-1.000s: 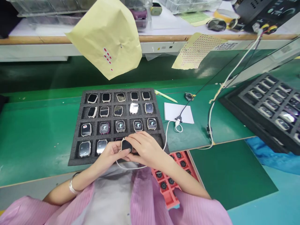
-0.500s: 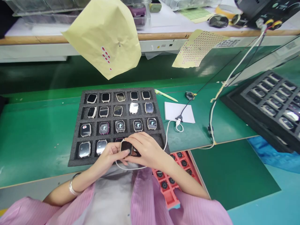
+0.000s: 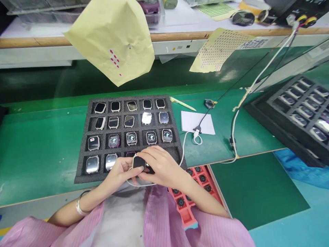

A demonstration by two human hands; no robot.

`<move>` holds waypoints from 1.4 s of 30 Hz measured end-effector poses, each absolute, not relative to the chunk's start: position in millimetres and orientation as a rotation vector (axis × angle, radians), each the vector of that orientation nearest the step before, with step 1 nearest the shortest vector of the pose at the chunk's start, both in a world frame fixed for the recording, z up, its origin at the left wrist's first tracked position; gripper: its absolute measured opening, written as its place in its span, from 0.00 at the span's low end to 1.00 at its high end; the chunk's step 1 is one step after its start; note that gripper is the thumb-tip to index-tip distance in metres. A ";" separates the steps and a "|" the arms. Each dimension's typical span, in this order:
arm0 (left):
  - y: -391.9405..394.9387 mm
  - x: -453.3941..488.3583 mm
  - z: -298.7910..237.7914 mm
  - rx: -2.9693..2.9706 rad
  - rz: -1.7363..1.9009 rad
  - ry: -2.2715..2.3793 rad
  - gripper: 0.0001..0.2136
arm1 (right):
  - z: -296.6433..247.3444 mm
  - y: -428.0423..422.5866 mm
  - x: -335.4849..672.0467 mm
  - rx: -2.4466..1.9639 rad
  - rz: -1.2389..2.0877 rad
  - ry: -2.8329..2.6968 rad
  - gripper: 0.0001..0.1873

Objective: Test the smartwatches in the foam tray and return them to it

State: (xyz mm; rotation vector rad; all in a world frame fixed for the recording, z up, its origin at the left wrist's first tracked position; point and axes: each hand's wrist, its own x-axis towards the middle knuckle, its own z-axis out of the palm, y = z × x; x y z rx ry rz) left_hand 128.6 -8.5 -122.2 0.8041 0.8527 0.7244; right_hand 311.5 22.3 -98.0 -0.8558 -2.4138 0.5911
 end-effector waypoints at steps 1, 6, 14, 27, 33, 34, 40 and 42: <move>-8.8 129.1 -122.2 0.808 0.723 0.864 0.10 | -98.3 22.3 311.8 -0.854 0.588 -2.416 0.18; -13.4 132.0 -127.7 0.824 0.691 0.907 0.11 | -99.7 23.7 316.8 -0.853 0.633 -2.439 0.19; -18.7 132.1 -131.8 0.863 0.670 0.943 0.13 | -97.2 22.6 317.5 -0.862 0.661 -2.502 0.17; -10.6 125.1 -123.8 0.828 0.713 0.868 0.17 | -104.1 23.1 308.0 -0.876 0.742 -2.317 0.17; -10.5 124.7 -125.8 0.838 0.722 0.831 0.16 | -104.0 22.5 309.1 -0.857 0.772 -2.309 0.18; -10.5 124.6 -125.7 0.839 0.723 0.829 0.16 | -103.9 22.3 309.4 -0.860 0.774 -2.310 0.18; -11.5 125.1 -125.5 0.844 0.714 0.834 0.17 | -103.9 21.4 310.5 -0.880 0.767 -2.319 0.18; -11.6 125.5 -125.7 0.847 0.707 0.844 0.17 | -103.9 21.5 311.0 -0.875 0.758 -2.324 0.19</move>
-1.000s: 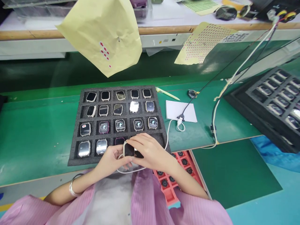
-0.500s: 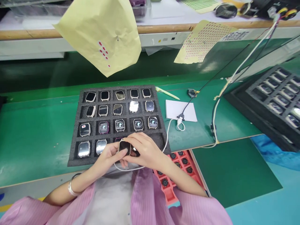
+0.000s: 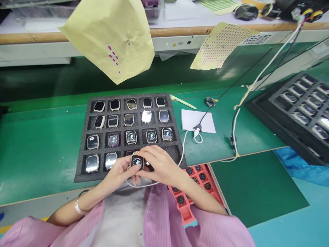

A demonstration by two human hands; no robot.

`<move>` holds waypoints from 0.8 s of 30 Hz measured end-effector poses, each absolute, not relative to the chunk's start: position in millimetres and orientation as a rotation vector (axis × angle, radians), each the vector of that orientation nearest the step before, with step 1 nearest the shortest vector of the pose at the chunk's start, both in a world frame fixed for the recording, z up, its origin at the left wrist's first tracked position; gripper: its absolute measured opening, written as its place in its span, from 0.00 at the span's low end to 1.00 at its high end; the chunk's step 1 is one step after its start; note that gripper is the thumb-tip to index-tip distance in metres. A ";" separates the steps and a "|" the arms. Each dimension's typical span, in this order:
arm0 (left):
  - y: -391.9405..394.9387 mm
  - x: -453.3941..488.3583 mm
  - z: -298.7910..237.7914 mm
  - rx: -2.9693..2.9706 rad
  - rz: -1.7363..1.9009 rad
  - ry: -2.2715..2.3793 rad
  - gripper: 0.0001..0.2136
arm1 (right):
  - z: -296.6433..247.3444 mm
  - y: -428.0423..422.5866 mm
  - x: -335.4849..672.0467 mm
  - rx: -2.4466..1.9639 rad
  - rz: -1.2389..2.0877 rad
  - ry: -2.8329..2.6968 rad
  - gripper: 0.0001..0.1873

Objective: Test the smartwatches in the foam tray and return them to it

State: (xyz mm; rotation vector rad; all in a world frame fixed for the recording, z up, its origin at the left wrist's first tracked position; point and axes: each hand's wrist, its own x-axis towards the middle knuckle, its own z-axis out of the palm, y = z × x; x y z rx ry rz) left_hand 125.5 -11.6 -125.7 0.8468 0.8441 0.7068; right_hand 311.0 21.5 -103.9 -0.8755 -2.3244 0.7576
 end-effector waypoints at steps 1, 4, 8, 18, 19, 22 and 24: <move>-11.6 125.8 -125.7 0.848 0.704 0.849 0.17 | -103.9 21.6 311.2 -0.871 0.752 -2.329 0.19; -11.7 126.3 -125.3 0.854 0.698 0.859 0.17 | -104.5 21.8 312.0 -0.861 0.738 -2.342 0.18; -11.7 126.4 -124.4 0.864 0.696 0.860 0.17 | -106.4 21.6 312.7 -0.848 0.723 -2.348 0.19; -10.7 126.7 -123.4 0.886 0.682 0.861 0.17 | -108.1 20.4 313.8 -0.860 0.713 -2.349 0.21; -11.0 126.6 -124.0 0.887 0.678 0.861 0.17 | -108.6 20.3 313.3 -0.864 0.711 -2.352 0.21; -13.3 126.5 -127.2 0.898 0.660 0.859 0.17 | -107.3 20.3 313.0 -0.851 0.679 -2.348 0.19; -15.3 126.6 -129.7 0.922 0.658 0.843 0.19 | -102.4 21.4 317.7 -0.807 0.665 -2.301 0.20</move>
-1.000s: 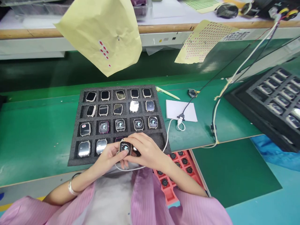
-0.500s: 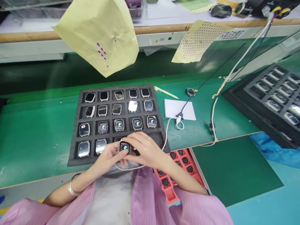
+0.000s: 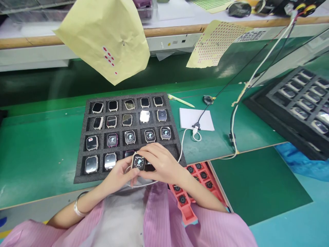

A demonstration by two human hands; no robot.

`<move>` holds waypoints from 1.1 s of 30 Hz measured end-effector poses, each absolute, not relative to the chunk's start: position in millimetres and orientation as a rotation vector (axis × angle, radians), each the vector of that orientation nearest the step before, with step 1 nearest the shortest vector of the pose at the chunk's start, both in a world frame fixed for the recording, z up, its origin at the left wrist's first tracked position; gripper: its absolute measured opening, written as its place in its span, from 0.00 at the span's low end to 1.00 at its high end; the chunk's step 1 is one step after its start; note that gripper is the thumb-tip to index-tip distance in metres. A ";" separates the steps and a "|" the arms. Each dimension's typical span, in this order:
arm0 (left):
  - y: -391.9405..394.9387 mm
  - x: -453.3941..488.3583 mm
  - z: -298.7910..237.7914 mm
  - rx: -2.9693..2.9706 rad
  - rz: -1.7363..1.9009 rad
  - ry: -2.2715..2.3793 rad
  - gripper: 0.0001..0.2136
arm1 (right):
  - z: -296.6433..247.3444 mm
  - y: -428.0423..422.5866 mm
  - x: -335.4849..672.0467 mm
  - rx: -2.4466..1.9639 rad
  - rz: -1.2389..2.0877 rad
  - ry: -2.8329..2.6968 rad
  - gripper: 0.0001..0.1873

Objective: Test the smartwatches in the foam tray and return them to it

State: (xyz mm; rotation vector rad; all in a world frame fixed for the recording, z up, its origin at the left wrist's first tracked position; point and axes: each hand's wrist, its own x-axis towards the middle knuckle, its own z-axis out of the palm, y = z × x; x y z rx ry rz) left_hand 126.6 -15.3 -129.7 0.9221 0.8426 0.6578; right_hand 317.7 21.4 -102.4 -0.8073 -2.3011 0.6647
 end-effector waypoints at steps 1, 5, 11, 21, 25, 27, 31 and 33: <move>-16.2 126.5 -130.8 0.938 0.655 0.832 0.21 | -99.0 22.2 322.7 -0.793 0.663 -2.270 0.20; -16.2 121.9 -129.9 0.950 0.666 0.778 0.20 | -88.0 24.0 360.6 -0.992 0.637 -2.268 0.21; -14.4 99.7 -117.2 0.866 0.669 0.721 0.23 | -92.1 10.0 399.8 -1.296 0.554 -2.507 0.21; -3.8 84.0 -121.4 0.766 0.646 0.792 0.18 | -88.5 38.4 319.2 -1.099 0.356 -2.876 0.14; -3.0 83.5 -123.5 0.669 0.665 0.746 0.22 | -85.8 46.2 325.9 -1.007 0.419 -2.833 0.14; -3.0 84.7 -125.3 0.621 0.679 0.719 0.24 | -81.0 44.5 327.2 -0.992 0.543 -2.733 0.15; -3.3 87.8 -130.5 0.597 0.715 0.653 0.25 | -79.1 35.9 305.7 -0.921 0.652 -2.538 0.16; -4.1 88.4 -132.8 0.637 0.735 0.677 0.23 | -84.4 33.8 289.6 -0.855 0.654 -2.517 0.16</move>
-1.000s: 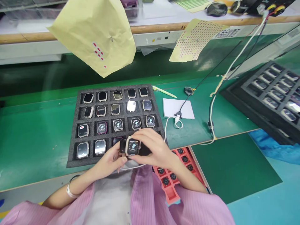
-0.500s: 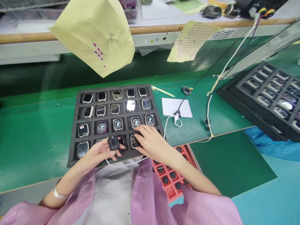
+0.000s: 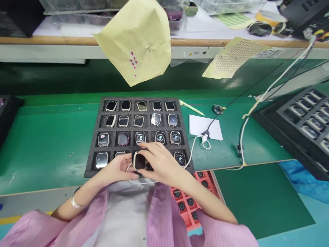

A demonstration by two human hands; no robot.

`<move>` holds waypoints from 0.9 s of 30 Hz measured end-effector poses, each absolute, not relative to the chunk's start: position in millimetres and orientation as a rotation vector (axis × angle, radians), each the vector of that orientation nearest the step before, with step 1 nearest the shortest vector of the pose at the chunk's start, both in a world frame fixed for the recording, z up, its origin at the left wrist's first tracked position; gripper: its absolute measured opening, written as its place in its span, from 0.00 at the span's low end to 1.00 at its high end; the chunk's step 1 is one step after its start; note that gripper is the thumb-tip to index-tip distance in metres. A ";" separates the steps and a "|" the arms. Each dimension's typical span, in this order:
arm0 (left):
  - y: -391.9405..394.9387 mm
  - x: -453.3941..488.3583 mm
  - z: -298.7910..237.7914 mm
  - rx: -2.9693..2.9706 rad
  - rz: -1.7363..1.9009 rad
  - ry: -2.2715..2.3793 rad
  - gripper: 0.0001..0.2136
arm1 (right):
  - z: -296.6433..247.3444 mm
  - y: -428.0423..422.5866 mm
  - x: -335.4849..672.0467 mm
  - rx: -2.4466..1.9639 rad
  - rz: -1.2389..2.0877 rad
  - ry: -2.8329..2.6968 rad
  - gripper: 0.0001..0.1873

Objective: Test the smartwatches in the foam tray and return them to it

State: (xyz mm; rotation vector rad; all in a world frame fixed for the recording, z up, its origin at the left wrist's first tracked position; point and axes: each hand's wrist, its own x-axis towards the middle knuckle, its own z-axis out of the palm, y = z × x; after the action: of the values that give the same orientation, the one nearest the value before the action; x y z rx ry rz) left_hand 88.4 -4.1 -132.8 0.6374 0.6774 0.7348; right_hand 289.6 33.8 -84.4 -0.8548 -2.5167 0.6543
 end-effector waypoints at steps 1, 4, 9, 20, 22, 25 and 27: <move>-4.6 88.5 -133.6 0.675 0.745 0.706 0.21 | -87.5 33.9 282.8 -0.832 0.654 -2.528 0.17; -5.8 89.4 -133.6 0.778 0.746 0.794 0.14 | -94.1 37.0 272.3 -0.804 0.622 -2.578 0.19; -6.7 96.2 -129.5 0.729 0.761 0.828 0.15 | -91.2 38.8 276.4 -0.765 0.612 -2.620 0.18; -10.5 98.0 -132.4 0.814 0.814 0.914 0.14 | -105.1 31.9 282.7 -0.842 0.678 -2.543 0.20; -10.7 99.0 -131.2 0.778 0.815 0.909 0.14 | -109.7 31.9 283.0 -0.839 0.691 -2.528 0.22; -11.6 101.3 -130.8 0.751 0.819 0.911 0.14 | -115.8 29.6 283.7 -0.856 0.736 -2.483 0.23; -12.7 102.3 -131.6 0.763 0.827 0.917 0.14 | -119.8 27.1 283.6 -0.872 0.774 -2.430 0.22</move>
State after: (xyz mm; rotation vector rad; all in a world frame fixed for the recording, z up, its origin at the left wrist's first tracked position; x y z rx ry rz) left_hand 102.3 -12.7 -131.6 0.7634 0.9170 0.8268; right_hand 283.6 27.1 -119.8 -0.8718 -2.4302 0.7742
